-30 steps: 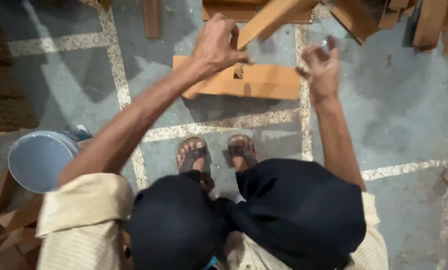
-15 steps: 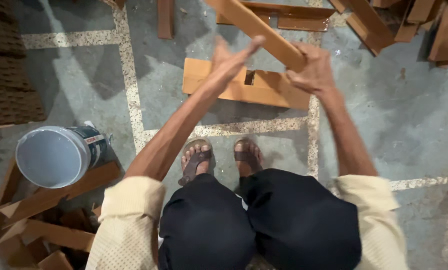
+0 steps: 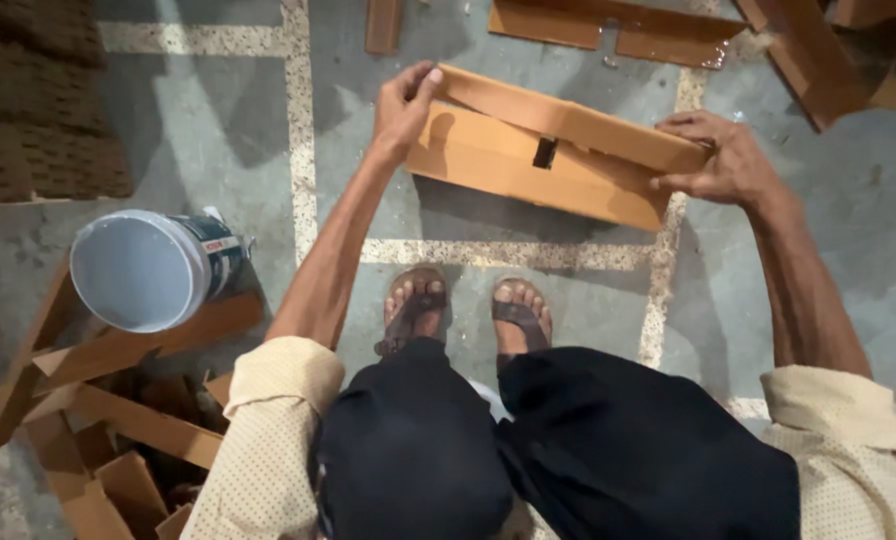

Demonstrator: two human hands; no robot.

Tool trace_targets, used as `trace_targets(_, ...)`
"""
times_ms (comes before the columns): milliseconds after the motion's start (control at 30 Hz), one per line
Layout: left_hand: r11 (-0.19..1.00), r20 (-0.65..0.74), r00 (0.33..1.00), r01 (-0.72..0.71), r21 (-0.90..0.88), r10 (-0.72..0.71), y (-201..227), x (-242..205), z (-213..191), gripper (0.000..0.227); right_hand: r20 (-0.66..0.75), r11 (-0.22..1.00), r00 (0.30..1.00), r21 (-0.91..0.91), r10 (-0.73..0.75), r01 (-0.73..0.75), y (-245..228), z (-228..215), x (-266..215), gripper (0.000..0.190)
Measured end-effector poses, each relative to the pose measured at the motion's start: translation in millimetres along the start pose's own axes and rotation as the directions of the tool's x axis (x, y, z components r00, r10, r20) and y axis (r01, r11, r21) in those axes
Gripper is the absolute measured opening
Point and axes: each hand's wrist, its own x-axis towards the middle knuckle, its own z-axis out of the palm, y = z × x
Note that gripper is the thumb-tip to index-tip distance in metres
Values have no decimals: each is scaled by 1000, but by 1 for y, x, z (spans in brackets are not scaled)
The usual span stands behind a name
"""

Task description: The person assembles small wooden boxes by hand in a workshop setting. They pick up pre-cut wooden slats, align the edges, and press them together to form rectangular structures. The person handles the pieces one at a time, inspecting the joints and ensuring the boxes are properly formed before placing them on the floor.

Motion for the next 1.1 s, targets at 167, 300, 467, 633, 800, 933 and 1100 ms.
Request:
trace_targets(167,993,-138,984,115,-4,-115,19,-6,3,40,-13,998,998,-30,-60,59,-1,7,3,77)
trace_targets(300,998,-228,972,54,-25,-58,12,-9,3,39,13,989,999,-139,-41,42,-1,12,9,82)
trace_targets(467,966,-318,926,243,91,-203,-7,-20,2,54,123,983,979,-108,163,-150,0,24,17,111)
trace_targets(633,653,66,917,-330,682,394,21,-43,-5,104,-48,946,997,-322,-63,45,-22,35,-13,134)
trace_targets(800,364,614,770,-630,686,175,73,-72,37,159,-159,844,985,-518,62,-137,-43,77,-20,160)
trace_targets(933,269,659,736,-673,689,155,76,-64,51,157,-277,855,960,-490,35,-172,-39,93,-14,155)
trace_targets(1100,285,633,670,-740,609,387,65,-14,52,147,-293,847,956,-509,0,-156,-15,72,19,143)
